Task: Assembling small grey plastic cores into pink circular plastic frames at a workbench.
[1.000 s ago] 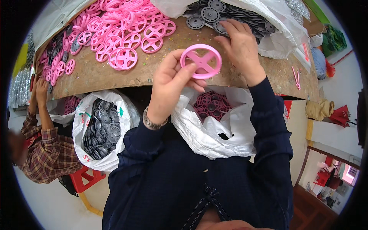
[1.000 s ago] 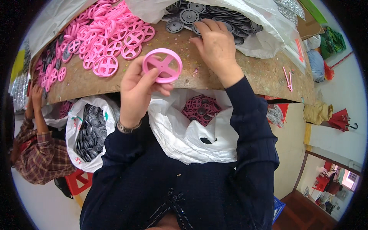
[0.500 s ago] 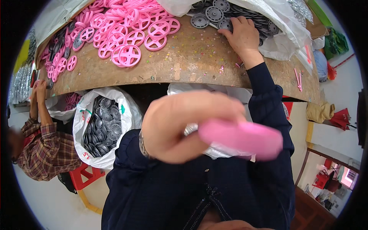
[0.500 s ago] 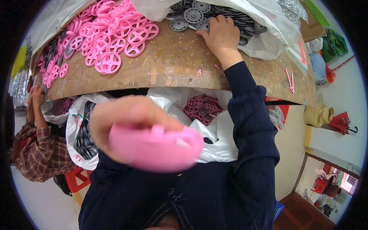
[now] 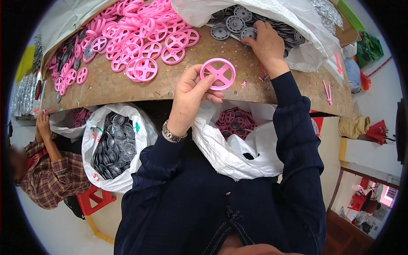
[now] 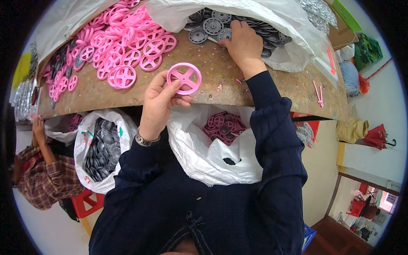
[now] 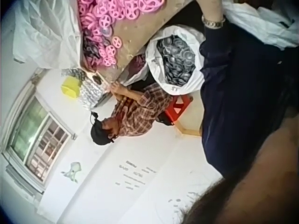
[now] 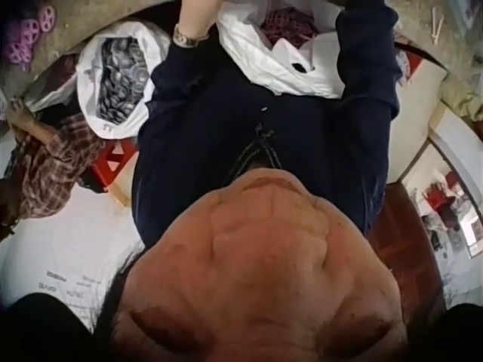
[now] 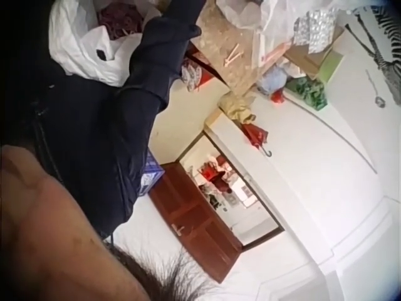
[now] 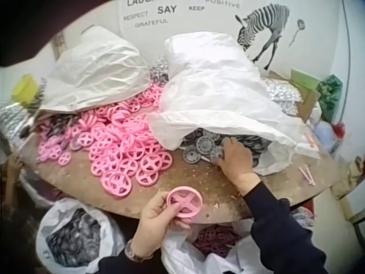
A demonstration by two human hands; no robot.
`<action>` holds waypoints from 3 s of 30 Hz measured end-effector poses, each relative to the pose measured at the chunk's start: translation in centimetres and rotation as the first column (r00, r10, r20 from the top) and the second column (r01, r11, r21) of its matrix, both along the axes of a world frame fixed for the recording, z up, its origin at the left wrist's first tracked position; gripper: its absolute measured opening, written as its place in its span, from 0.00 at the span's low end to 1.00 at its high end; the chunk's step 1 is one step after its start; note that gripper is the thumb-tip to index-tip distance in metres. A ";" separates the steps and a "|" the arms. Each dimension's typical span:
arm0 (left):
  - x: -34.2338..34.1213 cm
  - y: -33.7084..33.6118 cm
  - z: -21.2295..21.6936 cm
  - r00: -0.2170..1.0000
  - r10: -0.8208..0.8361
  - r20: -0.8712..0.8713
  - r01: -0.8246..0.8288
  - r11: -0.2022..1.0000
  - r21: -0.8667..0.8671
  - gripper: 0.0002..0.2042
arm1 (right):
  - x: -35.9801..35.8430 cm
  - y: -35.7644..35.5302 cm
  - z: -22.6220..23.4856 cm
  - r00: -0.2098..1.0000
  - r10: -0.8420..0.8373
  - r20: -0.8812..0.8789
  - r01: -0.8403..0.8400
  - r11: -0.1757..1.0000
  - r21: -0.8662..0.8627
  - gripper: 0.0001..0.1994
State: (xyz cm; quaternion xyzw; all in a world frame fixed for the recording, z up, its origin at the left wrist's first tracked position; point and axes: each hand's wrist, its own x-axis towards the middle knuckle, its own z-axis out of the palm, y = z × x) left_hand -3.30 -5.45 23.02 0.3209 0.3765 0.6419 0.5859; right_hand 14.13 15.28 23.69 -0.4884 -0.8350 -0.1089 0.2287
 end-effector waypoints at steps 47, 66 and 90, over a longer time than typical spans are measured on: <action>1.9 -0.5 -1.1 0.908 0.116 -0.403 -0.033 0.978 0.207 0.07 | 0.6 -15.3 1.5 0.594 0.030 -0.804 -0.622 0.652 -0.435 0.06; 1.4 0.2 -0.3 0.922 0.009 -0.387 0.006 0.999 0.038 0.08 | 0.7 -15.2 0.7 0.536 -0.107 -0.837 -0.699 0.500 -0.512 0.13; -2.9 3.3 0.4 -0.159 0.627 -0.762 0.029 0.775 0.632 0.24 | 8.6 -15.5 2.0 0.914 0.287 -0.287 -0.398 0.489 -0.776 0.13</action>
